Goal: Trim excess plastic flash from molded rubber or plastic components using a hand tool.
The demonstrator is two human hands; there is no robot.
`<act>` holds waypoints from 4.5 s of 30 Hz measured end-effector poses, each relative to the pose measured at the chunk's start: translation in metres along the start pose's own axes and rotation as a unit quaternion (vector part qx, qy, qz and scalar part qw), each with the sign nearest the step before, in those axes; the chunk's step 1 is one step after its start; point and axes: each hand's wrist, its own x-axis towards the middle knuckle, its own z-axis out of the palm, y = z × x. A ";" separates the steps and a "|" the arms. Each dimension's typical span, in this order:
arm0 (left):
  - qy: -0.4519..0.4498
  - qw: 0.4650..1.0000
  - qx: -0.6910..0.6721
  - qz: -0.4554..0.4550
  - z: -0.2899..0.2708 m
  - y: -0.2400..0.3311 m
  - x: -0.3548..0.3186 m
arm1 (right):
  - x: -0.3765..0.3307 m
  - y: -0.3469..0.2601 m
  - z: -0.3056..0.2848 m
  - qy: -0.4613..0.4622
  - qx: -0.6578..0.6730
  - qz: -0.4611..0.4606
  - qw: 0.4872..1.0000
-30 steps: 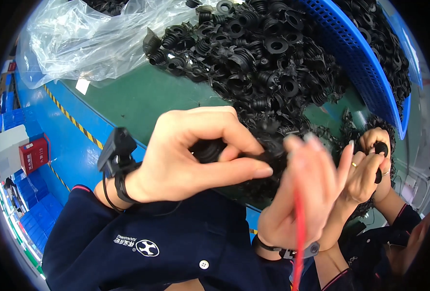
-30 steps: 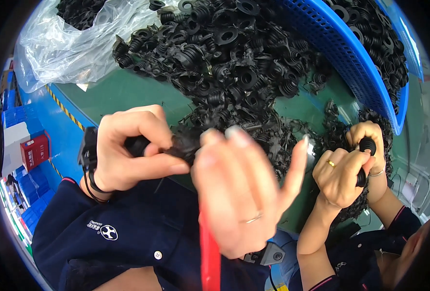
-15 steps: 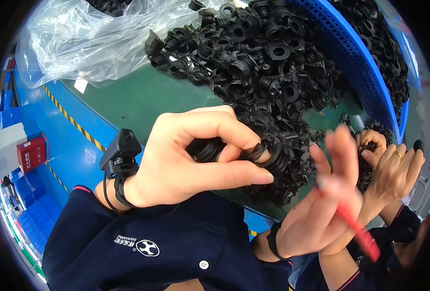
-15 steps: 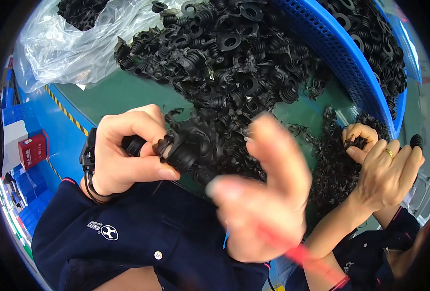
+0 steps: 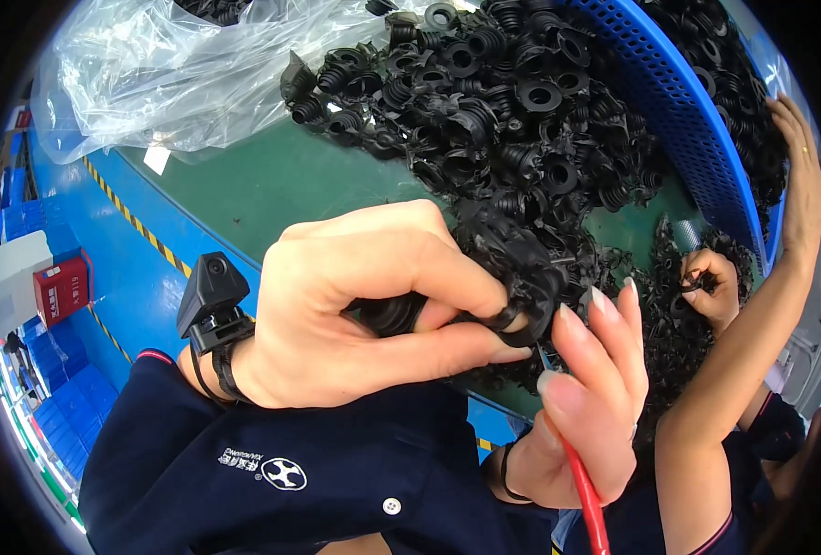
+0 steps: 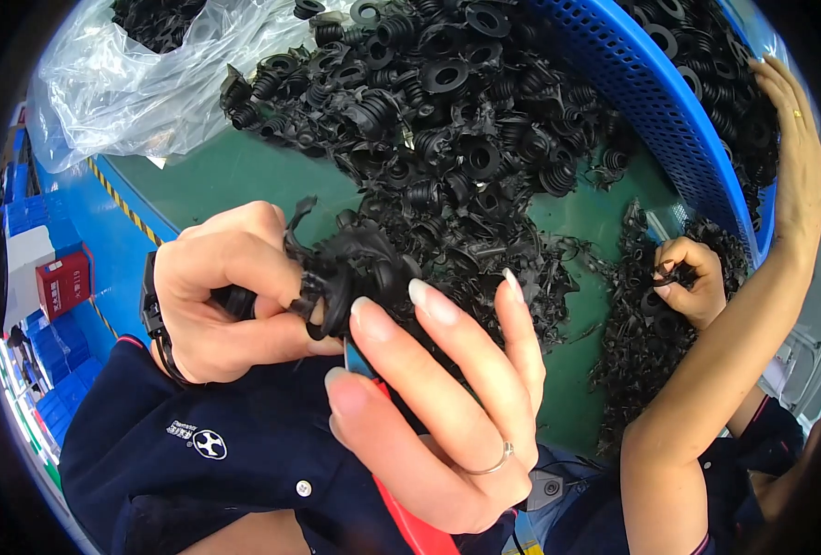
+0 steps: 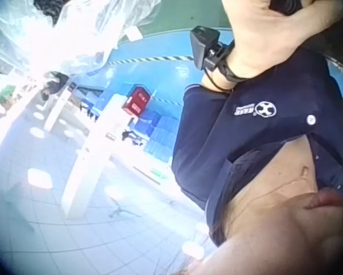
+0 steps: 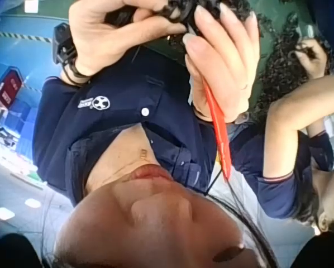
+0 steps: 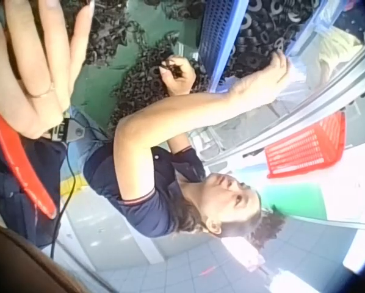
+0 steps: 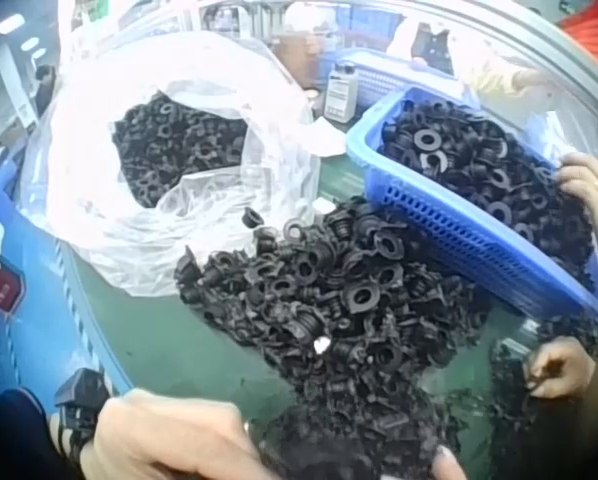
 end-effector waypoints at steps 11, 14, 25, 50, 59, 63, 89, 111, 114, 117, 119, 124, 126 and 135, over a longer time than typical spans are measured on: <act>-0.011 0.999 0.026 0.019 -0.001 0.001 0.000 | -0.001 -0.001 -0.004 -0.062 -0.248 -0.153 0.954; 0.006 1.000 -0.028 0.013 0.008 -0.003 -0.001 | 0.005 -0.008 0.004 -0.010 -0.280 -0.006 0.960; 0.020 0.980 -0.170 -0.104 0.006 0.005 0.001 | 0.006 0.021 0.019 0.208 0.201 0.163 0.943; -0.017 0.981 0.177 0.078 0.007 -0.007 -0.001 | 0.017 0.021 0.021 0.088 0.112 0.234 0.962; -0.020 0.990 0.122 0.064 0.004 -0.003 0.004 | 0.007 0.004 -0.020 -0.179 -0.021 0.028 0.983; -0.031 0.995 0.085 0.035 0.007 -0.007 0.000 | -0.007 0.020 0.021 0.259 0.054 0.192 0.945; 0.002 0.980 0.137 0.142 0.015 -0.005 -0.003 | -0.007 0.010 0.002 -0.017 -0.239 0.060 0.969; -0.039 0.964 0.150 0.218 -0.007 -0.010 -0.002 | -0.012 0.018 0.010 0.044 0.349 0.191 0.916; -0.068 0.949 0.193 0.239 -0.013 0.001 -0.001 | -0.012 0.014 0.006 0.077 0.436 0.222 0.869; -0.113 0.935 0.221 0.252 -0.018 0.001 -0.001 | -0.012 0.016 0.012 0.100 0.529 0.246 0.806; -0.100 0.929 0.240 0.264 -0.017 0.000 -0.001 | -0.008 0.014 0.014 0.139 0.480 0.239 0.833; -0.049 0.982 0.154 0.102 -0.008 0.003 0.000 | -0.010 0.010 0.016 0.166 0.503 0.226 0.818; -0.021 0.998 0.059 -0.005 0.001 0.000 0.003 | -0.012 0.015 0.019 0.164 0.471 0.198 0.844; -0.018 0.973 0.172 0.154 -0.006 -0.003 0.002 | -0.010 0.020 0.002 -0.014 0.358 0.184 0.915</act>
